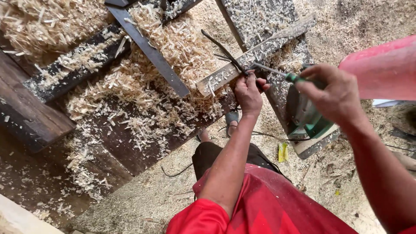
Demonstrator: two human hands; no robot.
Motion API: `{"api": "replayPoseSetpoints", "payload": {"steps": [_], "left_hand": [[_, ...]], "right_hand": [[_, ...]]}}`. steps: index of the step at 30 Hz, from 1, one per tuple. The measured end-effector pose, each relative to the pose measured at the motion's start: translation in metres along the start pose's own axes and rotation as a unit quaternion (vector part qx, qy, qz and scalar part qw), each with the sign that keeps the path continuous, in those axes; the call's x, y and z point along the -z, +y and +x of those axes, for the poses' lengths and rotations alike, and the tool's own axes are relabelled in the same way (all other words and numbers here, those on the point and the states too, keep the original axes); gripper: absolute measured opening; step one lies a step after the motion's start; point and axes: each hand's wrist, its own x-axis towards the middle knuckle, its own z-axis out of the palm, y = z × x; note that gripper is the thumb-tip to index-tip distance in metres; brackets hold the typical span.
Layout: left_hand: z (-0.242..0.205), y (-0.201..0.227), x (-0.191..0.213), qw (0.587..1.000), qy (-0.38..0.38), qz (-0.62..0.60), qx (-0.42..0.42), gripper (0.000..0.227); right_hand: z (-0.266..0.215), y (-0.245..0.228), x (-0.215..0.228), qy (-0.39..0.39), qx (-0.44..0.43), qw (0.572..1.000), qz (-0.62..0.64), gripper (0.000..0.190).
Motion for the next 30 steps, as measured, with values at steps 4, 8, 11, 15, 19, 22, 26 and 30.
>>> {"api": "replayPoseSetpoints", "payload": {"steps": [4,8,11,15,19,22,26,30], "left_hand": [[0.004,-0.009,-0.001,1.0,-0.012,0.008,-0.026,0.026],[0.002,-0.006,-0.001,0.998,0.006,0.051,-0.025,0.026],[0.003,-0.011,-0.002,0.999,0.0,0.023,-0.028,0.024],[0.002,-0.006,-0.007,0.999,0.02,0.044,-0.023,0.023],[0.002,-0.013,-0.004,0.993,0.033,0.103,-0.035,0.023],[0.0,-0.012,-0.004,0.986,0.04,0.149,-0.062,0.026],[-0.002,-0.008,-0.007,0.978,0.062,0.184,-0.072,0.027],[0.002,-0.022,-0.003,0.968,0.093,0.219,-0.085,0.031]], "right_hand": [[0.033,0.017,0.008,-0.027,0.002,0.999,-0.019,0.023],[0.031,0.028,0.005,-0.063,-0.077,0.989,0.113,0.031],[0.012,0.019,0.006,-0.023,0.037,0.999,-0.004,0.035],[-0.005,0.007,0.01,-0.025,-0.012,0.995,-0.095,0.032],[0.01,0.023,0.009,-0.009,0.11,0.982,-0.15,0.027],[0.03,0.037,0.003,-0.04,0.087,0.993,-0.072,0.027],[0.051,0.062,-0.013,-0.075,0.045,0.996,0.035,0.026],[0.063,0.069,-0.018,-0.046,0.035,0.998,0.034,0.026]]}}
